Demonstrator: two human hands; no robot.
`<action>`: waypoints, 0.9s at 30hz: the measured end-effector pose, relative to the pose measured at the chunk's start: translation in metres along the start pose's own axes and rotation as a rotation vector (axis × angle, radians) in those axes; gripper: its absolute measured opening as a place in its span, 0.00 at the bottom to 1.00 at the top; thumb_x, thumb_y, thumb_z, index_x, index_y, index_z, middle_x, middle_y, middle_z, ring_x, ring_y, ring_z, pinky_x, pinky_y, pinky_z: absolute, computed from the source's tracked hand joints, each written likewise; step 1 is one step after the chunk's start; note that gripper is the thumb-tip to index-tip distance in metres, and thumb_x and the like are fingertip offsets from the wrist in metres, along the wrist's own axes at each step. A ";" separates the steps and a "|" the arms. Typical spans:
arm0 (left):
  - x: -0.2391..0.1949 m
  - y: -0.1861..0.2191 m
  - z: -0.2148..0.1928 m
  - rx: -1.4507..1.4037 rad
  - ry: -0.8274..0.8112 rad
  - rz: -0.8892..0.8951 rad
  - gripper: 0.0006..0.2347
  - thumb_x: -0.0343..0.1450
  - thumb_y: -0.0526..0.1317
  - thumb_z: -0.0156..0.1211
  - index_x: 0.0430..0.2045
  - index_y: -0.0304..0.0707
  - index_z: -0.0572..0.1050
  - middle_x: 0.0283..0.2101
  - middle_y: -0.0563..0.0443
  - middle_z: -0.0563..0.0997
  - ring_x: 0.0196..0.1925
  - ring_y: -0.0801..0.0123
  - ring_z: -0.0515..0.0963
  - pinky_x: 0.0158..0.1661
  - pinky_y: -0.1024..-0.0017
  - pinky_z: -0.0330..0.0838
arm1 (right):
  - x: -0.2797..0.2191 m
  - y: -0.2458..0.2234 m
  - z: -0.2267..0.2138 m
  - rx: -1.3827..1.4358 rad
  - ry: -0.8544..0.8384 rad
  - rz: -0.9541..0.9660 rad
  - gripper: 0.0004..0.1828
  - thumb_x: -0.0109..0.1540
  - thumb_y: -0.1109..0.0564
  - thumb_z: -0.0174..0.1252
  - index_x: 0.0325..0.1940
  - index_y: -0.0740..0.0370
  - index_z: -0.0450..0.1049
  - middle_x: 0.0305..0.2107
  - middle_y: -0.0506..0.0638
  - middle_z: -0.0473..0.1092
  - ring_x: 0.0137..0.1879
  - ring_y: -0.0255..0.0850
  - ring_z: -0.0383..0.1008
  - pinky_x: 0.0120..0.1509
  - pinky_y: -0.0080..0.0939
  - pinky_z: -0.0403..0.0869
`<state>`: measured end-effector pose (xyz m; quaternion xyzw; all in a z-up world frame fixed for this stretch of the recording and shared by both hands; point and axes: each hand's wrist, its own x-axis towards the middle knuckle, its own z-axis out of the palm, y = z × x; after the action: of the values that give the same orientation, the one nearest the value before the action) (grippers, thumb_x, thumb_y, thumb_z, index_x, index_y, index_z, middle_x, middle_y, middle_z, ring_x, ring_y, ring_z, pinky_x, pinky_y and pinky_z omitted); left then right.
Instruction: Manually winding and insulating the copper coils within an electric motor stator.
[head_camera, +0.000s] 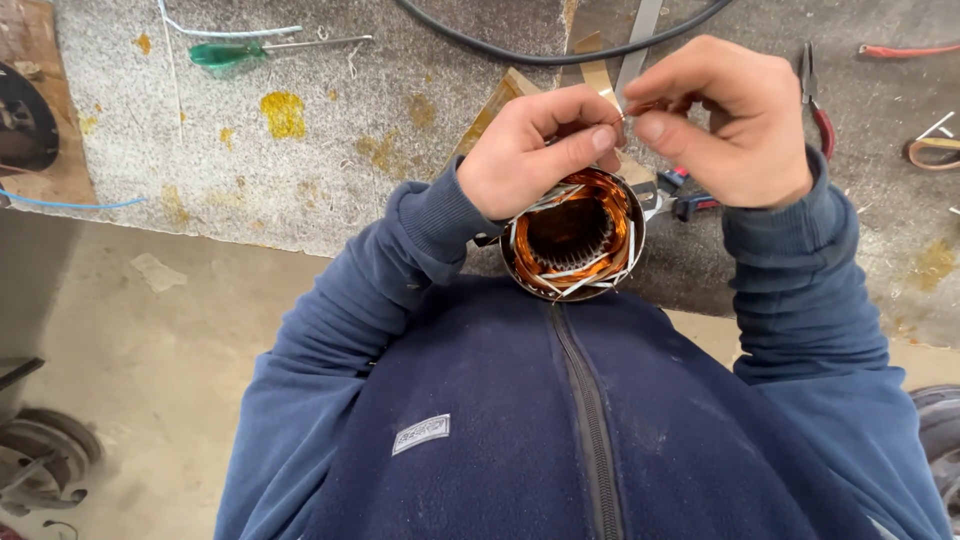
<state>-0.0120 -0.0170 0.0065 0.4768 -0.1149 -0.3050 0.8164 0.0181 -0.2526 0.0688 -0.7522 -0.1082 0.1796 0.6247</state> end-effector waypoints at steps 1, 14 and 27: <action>0.000 -0.002 -0.001 -0.030 -0.014 -0.006 0.09 0.80 0.40 0.57 0.49 0.31 0.75 0.44 0.55 0.81 0.48 0.76 0.81 0.53 0.73 0.78 | 0.003 0.002 -0.005 -0.123 -0.093 -0.144 0.11 0.67 0.66 0.64 0.54 0.66 0.77 0.41 0.51 0.74 0.45 0.33 0.75 0.51 0.31 0.73; 0.001 -0.010 -0.008 -0.054 -0.080 -0.046 0.08 0.80 0.39 0.58 0.44 0.30 0.75 0.38 0.53 0.81 0.43 0.76 0.81 0.49 0.73 0.78 | -0.005 -0.019 -0.039 -1.250 -0.069 -0.751 0.09 0.62 0.65 0.64 0.45 0.56 0.79 0.39 0.43 0.74 0.44 0.38 0.76 0.48 0.36 0.72; -0.003 0.061 -0.009 0.126 0.014 0.361 0.08 0.85 0.38 0.53 0.44 0.31 0.74 0.41 0.53 0.77 0.38 0.76 0.79 0.42 0.76 0.78 | -0.030 0.033 -0.017 -0.716 0.355 -0.324 0.07 0.73 0.61 0.62 0.44 0.70 0.76 0.40 0.55 0.73 0.36 0.38 0.67 0.37 0.34 0.64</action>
<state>0.0136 0.0131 0.0539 0.5006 -0.2119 -0.1423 0.8272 -0.0044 -0.2858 0.0430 -0.9140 -0.1712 -0.1019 0.3534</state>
